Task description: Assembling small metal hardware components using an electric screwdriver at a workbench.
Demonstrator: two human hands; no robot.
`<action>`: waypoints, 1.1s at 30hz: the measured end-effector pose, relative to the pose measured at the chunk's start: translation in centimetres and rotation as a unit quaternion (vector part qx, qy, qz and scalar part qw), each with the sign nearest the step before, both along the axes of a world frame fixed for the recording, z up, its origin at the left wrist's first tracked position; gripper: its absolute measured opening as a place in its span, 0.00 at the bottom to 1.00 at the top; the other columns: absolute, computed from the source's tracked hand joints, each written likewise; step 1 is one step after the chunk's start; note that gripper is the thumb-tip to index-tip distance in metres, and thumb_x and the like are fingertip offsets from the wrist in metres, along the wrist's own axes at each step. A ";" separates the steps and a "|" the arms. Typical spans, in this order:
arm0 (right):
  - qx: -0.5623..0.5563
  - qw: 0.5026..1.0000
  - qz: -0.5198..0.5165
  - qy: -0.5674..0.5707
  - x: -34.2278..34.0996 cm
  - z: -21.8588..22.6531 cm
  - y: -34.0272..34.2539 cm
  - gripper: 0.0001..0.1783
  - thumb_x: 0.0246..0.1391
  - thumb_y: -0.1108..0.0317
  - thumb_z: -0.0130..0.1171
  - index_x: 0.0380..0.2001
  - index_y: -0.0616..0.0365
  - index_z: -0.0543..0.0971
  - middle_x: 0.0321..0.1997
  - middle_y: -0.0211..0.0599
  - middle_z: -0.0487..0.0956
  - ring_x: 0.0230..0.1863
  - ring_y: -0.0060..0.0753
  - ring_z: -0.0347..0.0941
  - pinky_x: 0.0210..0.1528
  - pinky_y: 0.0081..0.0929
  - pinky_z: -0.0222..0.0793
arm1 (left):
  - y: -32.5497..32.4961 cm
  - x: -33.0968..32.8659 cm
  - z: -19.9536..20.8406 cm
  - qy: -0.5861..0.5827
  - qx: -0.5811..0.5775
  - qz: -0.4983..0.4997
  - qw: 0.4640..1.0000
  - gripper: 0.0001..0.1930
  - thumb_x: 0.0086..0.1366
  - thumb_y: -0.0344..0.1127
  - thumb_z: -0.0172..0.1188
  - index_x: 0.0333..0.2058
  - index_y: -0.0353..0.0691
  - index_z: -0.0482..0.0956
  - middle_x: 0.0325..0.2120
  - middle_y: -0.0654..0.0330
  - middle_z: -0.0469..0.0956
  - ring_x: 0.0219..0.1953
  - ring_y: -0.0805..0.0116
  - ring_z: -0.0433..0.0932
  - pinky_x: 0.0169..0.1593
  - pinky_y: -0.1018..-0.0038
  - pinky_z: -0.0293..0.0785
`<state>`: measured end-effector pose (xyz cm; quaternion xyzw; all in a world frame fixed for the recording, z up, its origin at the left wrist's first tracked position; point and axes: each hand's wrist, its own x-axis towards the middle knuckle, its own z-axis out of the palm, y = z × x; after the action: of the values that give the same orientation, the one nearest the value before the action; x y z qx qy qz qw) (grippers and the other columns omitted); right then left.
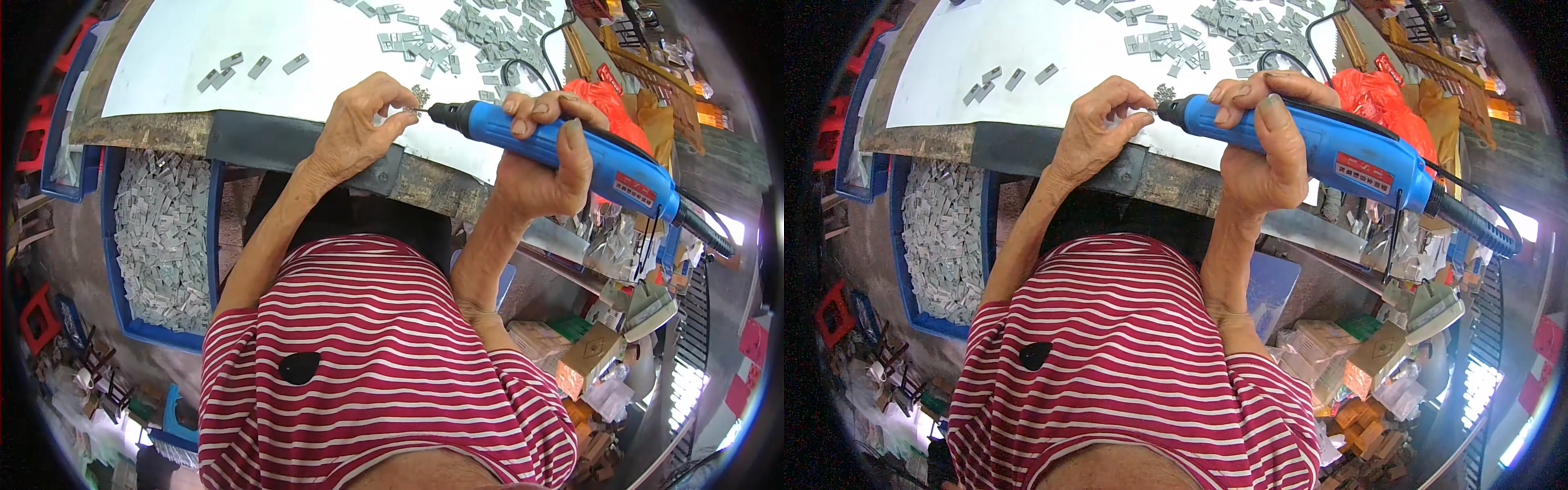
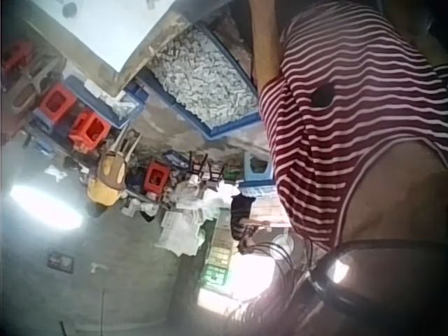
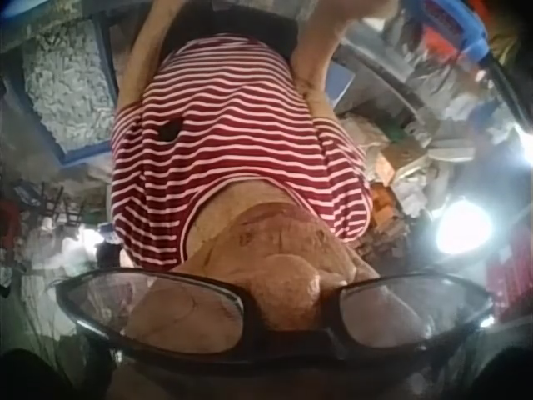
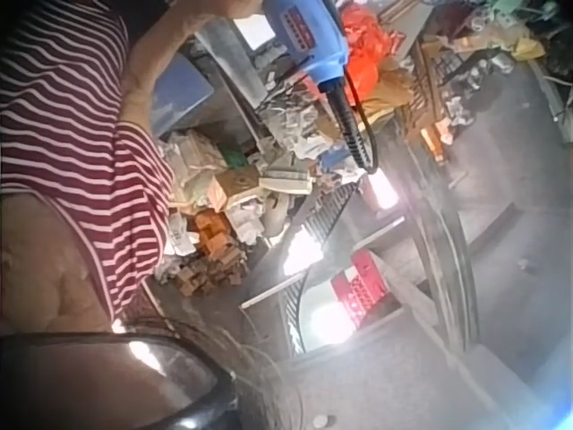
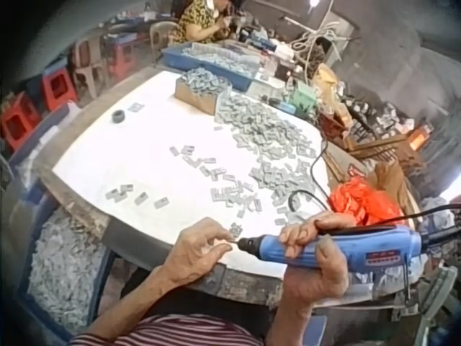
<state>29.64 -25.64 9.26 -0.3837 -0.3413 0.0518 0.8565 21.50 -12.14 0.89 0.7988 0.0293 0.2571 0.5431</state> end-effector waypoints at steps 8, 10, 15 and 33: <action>-0.006 1.000 -0.004 0.002 0.1 -0.1 0.1 0.15 0.44 0.74 0.49 0.38 0.66 0.68 0.25 0.46 0.71 0.21 0.33 0.67 0.34 0.40 0.65 | 0.0 0.0 0.1 0.007 -0.004 0.012 1.000 0.05 0.52 0.28 0.58 0.27 0.34 0.75 0.25 0.59 0.74 0.27 0.70 0.73 0.29 0.76 0.70; -0.002 1.000 -0.003 0.003 0.1 -0.1 0.1 0.15 0.44 0.74 0.49 0.38 0.66 0.67 0.25 0.46 0.71 0.21 0.34 0.67 0.34 0.40 0.65 | 0.0 0.0 0.0 0.009 -0.006 0.010 1.000 0.05 0.52 0.28 0.58 0.27 0.34 0.75 0.26 0.59 0.74 0.27 0.70 0.73 0.30 0.76 0.70; -0.009 1.000 0.003 -0.008 0.2 -0.4 -0.1 0.15 0.45 0.72 0.48 0.38 0.66 0.69 0.26 0.46 0.71 0.23 0.34 0.67 0.35 0.41 0.63 | 0.0 -0.1 0.0 0.015 -0.003 0.007 1.000 0.04 0.52 0.28 0.58 0.28 0.35 0.75 0.26 0.59 0.74 0.27 0.70 0.73 0.30 0.76 0.70; 0.000 1.000 -0.009 -0.012 0.3 0.0 -0.7 0.15 0.45 0.74 0.49 0.39 0.66 0.67 0.26 0.45 0.71 0.22 0.34 0.67 0.34 0.39 0.65 | 0.4 -0.2 0.9 0.006 -0.019 0.000 1.000 0.10 0.50 0.31 0.61 0.33 0.36 0.76 0.27 0.60 0.74 0.27 0.73 0.70 0.31 0.77 0.68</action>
<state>29.96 -26.33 9.26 -0.3876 -0.3479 0.0391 0.8528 21.27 -11.76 1.83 0.7899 0.0369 0.2520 0.5578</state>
